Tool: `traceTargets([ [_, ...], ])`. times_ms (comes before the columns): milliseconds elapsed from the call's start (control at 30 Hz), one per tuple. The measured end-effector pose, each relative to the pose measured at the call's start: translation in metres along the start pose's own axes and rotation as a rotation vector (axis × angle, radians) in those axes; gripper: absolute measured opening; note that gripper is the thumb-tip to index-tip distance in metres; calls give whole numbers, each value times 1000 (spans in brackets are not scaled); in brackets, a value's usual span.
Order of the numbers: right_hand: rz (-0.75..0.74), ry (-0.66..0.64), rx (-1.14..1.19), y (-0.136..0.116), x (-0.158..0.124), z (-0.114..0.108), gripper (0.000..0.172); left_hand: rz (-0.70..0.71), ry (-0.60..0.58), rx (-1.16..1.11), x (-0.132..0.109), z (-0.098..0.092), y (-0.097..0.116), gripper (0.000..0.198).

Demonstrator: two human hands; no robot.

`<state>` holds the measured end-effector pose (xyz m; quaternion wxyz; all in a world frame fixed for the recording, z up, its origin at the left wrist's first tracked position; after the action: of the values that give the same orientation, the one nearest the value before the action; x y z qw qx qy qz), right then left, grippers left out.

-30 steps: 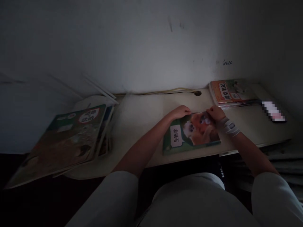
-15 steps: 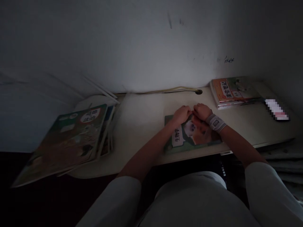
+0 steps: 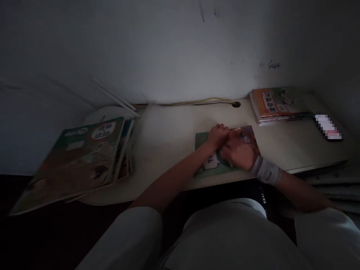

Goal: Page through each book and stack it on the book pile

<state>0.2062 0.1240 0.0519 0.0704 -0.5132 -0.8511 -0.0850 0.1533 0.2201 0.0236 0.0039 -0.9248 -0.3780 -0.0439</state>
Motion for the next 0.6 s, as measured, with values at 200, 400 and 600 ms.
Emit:
traceTargets([
  [200, -75, 155, 19, -44, -61, -10, 20, -60, 4, -38, 9, -6, -6, 35],
  [400, 182, -86, 432, -48, -99, 6, 18, -116, -31, -64, 1, -6, -8, 36],
  [600, 786, -342, 1529, -46, -157, 63, 34, -39, -73, -133, -19, -1, 21, 36],
])
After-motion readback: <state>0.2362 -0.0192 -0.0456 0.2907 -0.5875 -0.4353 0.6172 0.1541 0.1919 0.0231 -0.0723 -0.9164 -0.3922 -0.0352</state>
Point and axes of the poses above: each hand's wrist, its own x-axis towards the middle knuckle, its own z-axis out of the palm, y = z × x, the point moved 7 cm from there along x, towards the middle knuckle, and after that the axes turned 15 degrees about z, right-handed, at the moved point
